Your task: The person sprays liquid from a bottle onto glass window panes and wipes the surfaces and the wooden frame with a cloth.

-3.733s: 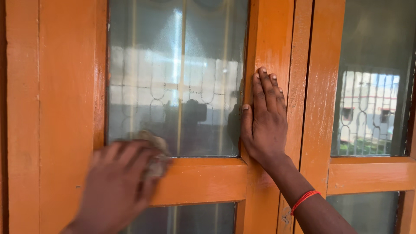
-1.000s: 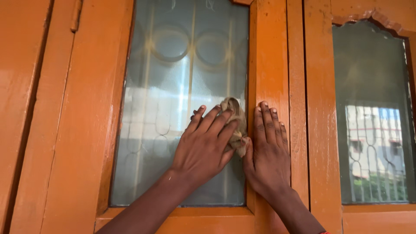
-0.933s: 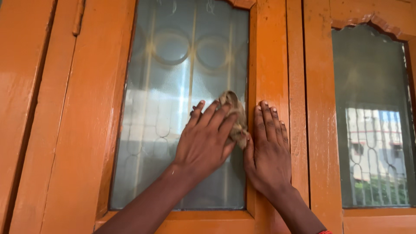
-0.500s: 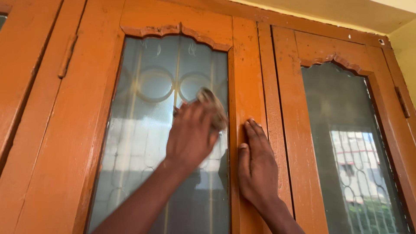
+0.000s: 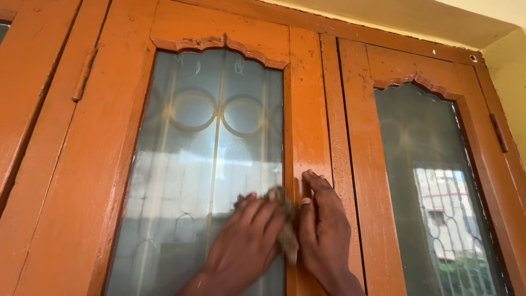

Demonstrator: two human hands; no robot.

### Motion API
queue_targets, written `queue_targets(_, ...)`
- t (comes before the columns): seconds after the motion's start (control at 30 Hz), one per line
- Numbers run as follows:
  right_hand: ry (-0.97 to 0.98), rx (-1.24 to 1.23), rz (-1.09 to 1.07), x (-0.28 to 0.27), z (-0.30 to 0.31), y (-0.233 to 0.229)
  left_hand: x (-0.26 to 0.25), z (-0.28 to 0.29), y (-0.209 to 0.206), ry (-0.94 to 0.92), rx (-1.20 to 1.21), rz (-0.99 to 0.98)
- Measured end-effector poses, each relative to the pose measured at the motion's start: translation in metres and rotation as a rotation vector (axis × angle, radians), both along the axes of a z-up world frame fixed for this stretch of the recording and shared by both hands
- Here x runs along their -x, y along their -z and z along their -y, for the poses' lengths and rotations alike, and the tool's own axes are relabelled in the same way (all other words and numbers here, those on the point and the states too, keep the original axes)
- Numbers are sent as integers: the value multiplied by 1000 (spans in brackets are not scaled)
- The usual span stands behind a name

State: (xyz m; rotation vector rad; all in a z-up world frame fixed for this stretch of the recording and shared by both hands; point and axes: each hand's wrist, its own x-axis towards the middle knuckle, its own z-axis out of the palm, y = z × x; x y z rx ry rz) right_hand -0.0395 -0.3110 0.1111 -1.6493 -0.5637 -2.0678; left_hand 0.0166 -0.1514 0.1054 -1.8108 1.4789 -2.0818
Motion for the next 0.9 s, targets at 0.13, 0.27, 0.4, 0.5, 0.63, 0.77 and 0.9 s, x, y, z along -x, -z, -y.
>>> queue_targets(0.13,131,100,-67,9,-8,6,11,17,-40,188,254,-157)
queue_targets(0.27,238,238,69,12,-7,0,27,47,-72,436,331,-266)
queue_targets(0.4,364,166,116,7,4,-15,34,59,-76,369,262,-365)
queue_targets(0.5,283,50,-131,7,8,-23,37,55,-72,334,175,-336)
queue_targets(0.63,295,-59,-386,18,3,-30,43,29,-68,369,72,-577)
queue_targets(0.77,553,180,-130,25,-10,-32,49,14,-64,332,92,-807)
queue_targets(0.9,496,318,107,10,-12,-35,47,1,-62,313,65,-732)
